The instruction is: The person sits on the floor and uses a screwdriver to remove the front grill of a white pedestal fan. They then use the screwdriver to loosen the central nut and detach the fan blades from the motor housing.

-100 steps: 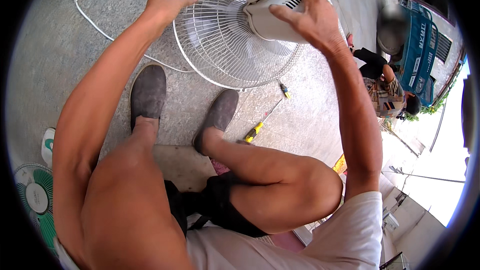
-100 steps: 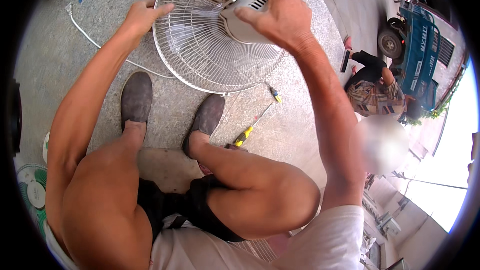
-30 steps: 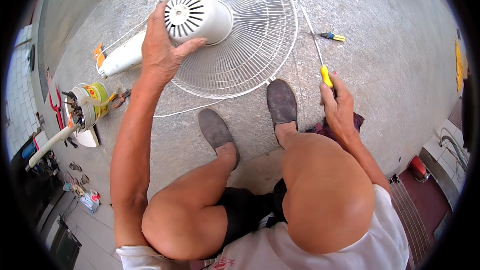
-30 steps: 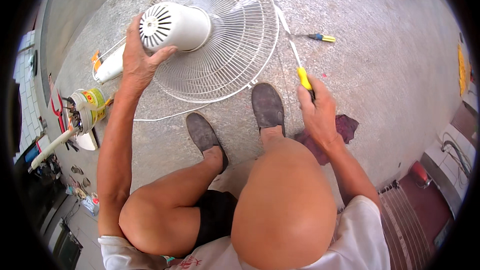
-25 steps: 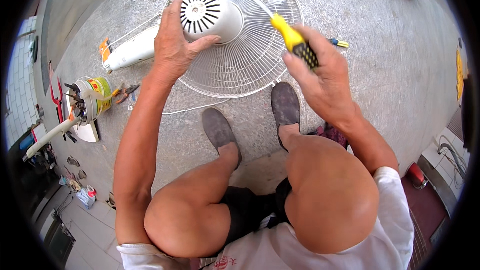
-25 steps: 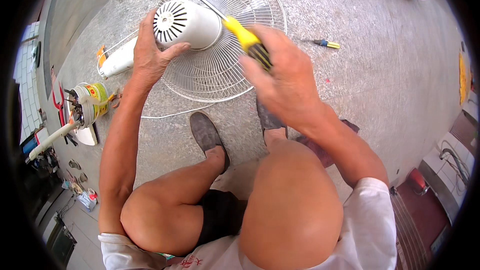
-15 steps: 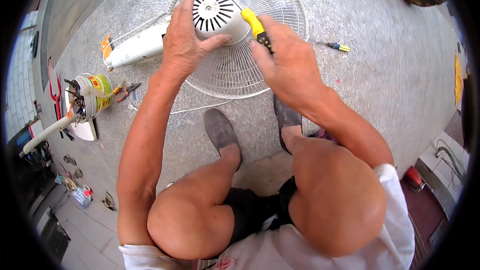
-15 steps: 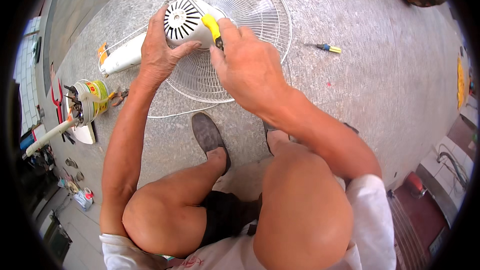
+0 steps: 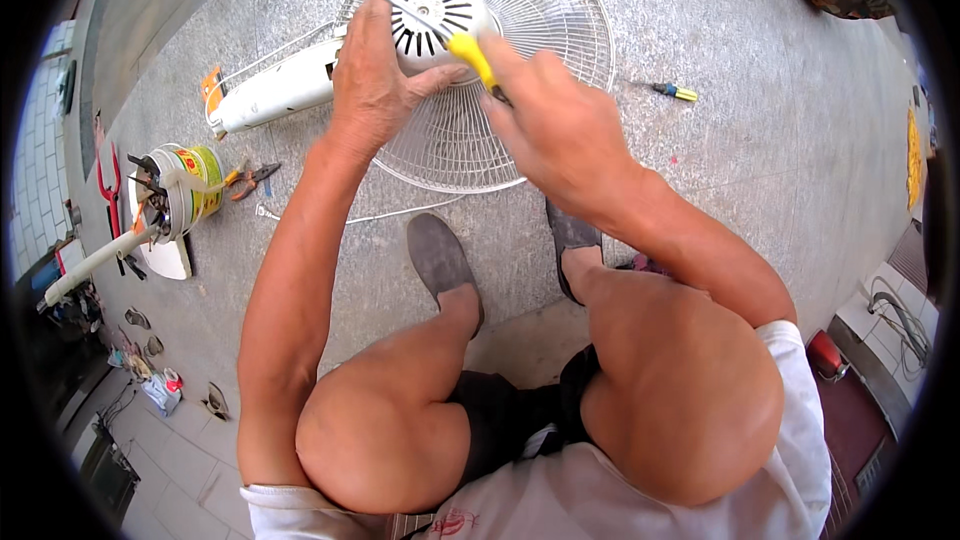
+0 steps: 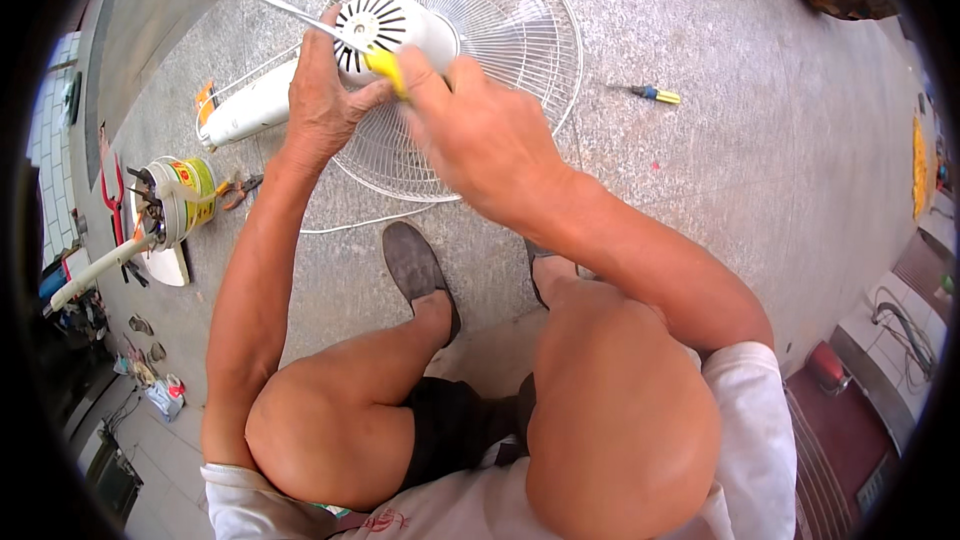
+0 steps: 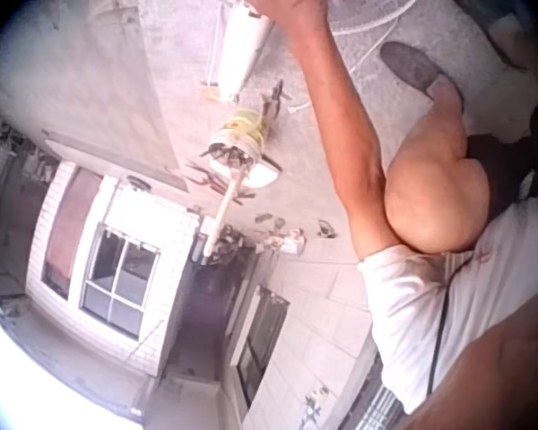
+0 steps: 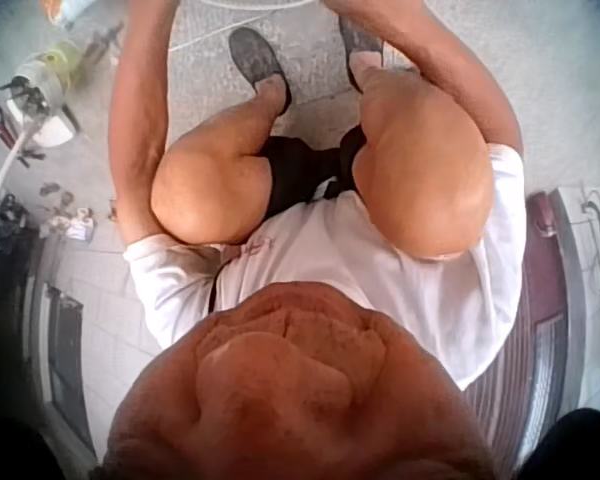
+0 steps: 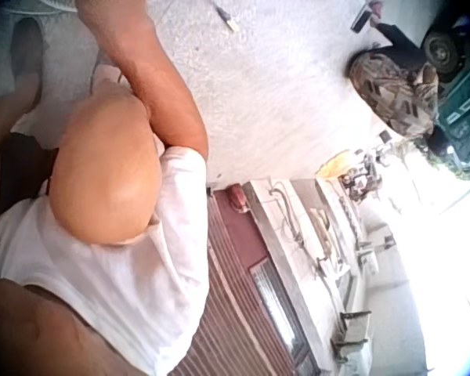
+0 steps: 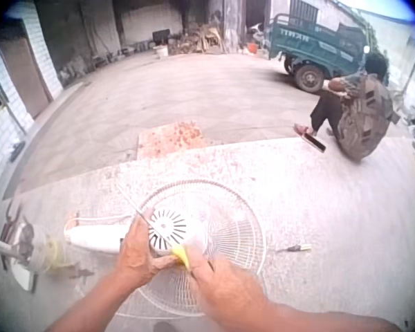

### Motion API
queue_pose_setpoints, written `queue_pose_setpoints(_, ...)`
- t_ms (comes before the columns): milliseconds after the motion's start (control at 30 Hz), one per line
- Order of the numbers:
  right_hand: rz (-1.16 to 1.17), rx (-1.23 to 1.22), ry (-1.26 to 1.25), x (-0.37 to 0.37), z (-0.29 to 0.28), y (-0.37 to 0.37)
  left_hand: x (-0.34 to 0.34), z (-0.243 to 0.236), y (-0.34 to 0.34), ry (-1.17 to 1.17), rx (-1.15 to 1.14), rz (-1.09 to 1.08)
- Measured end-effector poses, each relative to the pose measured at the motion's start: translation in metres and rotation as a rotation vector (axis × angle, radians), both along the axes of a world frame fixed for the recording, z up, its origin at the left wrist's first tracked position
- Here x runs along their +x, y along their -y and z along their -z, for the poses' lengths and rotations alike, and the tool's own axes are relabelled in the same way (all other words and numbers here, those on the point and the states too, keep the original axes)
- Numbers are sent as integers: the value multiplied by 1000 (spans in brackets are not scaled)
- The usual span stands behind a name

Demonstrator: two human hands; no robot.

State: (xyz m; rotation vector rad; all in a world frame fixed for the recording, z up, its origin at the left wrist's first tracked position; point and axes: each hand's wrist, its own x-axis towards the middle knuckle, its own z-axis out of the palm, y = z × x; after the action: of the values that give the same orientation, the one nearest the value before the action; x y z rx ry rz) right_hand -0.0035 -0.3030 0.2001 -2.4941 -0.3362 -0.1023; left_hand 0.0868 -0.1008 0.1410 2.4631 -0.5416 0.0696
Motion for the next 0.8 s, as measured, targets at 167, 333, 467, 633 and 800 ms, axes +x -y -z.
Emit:
queue_pose_setpoints(167, 159, 173, 189, -8, 8, 0, 4, 3, -1, -27, -15, -50)
queue_pose_setpoints(333, 431, 400, 164, 5, 26, 37, 0, 3, -2, -37, -27, -33)
queue_pose_setpoints(467, 518, 472, -197, 9, 54, 55, 1, 1, -1, -47, -22, -37)
queue_pose_setpoints(633, 471, 508, -22, -9, 84, 49, 1, -1, 0, -90, -57, -24)
queue_pose_setpoints(800, 425, 522, -199, -23, 95, 40, 1, -2, 0, -58, 18, -31)
